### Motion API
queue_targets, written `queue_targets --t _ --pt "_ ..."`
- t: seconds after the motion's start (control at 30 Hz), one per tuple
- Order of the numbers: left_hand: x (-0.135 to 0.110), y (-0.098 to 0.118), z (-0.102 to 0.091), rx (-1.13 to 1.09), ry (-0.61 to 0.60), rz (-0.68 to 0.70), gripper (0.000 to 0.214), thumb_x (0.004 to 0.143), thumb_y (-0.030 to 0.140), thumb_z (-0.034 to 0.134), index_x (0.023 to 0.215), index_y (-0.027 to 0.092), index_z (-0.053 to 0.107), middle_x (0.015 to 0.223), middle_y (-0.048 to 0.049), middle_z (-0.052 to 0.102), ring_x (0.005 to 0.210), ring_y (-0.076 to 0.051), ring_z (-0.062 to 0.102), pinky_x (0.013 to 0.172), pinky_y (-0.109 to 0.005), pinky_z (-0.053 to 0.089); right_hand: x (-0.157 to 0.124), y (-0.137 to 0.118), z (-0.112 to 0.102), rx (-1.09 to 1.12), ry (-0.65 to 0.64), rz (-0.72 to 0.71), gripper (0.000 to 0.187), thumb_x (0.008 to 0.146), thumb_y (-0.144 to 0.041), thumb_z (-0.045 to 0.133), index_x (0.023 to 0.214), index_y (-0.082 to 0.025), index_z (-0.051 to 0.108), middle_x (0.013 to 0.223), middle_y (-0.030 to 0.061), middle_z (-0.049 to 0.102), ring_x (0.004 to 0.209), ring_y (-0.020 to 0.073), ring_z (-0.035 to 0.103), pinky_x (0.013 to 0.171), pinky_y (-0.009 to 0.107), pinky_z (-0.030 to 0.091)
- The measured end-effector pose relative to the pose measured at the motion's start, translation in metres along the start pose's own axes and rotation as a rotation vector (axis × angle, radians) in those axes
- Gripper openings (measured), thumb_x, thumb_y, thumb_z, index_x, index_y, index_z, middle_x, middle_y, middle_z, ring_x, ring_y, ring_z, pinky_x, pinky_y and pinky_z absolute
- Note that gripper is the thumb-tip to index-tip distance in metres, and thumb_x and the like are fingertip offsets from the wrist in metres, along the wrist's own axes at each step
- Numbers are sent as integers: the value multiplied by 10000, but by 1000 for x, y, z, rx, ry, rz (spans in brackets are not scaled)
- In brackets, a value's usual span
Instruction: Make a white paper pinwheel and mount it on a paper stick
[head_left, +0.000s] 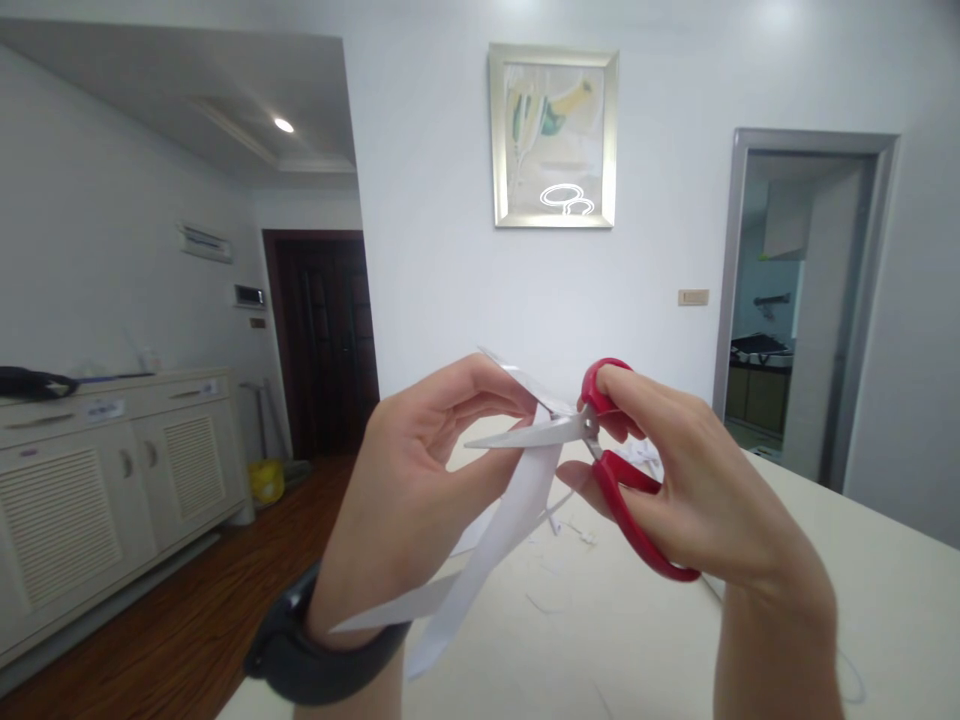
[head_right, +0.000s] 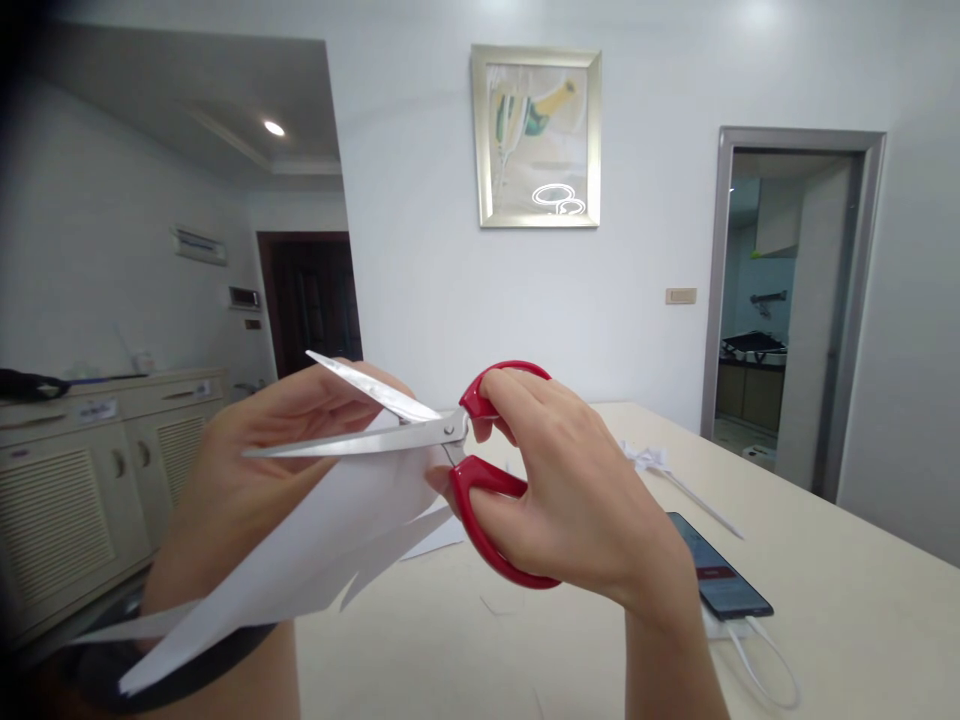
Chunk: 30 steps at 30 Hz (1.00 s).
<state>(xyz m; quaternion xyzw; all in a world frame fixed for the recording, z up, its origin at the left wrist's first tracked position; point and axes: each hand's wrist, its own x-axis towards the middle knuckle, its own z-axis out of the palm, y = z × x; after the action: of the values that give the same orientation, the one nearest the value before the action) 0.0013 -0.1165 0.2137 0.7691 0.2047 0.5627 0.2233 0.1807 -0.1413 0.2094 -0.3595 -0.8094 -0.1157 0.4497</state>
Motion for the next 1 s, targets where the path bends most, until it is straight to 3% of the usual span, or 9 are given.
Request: queue_targets --t 0.47,0.67,0.87,1.0 --pt "2 10 3 -36 10 -25 224 603 273 610 749 436 656 741 34 645 787 -311 611 506 -394 468 -2 -4 -5 -3 38 49 286 656 -93 577 688 -206 317 628 -58 382 554 96 278 485 212 278" --pt "1 13 5 -41 26 -44 229 630 301 582 775 452 676 740 33 655 856 -319 597 643 -426 485 -3 -4 -6 -47 82 48 293 592 -42 559 687 -210 337 610 -70 388 543 87 289 476 198 279" --pt "1 9 5 -65 26 7 200 662 270 618 769 431 671 762 25 656 813 -300 600 704 -425 491 -5 0 -5 -92 84 64 268 625 -87 612 731 -221 405 634 -71 429 546 81 320 471 181 306" --pt "0 3 5 -125 -5 63 134 715 223 635 796 326 658 806 19 656 825 -234 618 747 -356 503 -6 1 -6 -86 137 56 260 691 -148 627 693 -212 375 599 -68 391 525 80 313 461 196 292"
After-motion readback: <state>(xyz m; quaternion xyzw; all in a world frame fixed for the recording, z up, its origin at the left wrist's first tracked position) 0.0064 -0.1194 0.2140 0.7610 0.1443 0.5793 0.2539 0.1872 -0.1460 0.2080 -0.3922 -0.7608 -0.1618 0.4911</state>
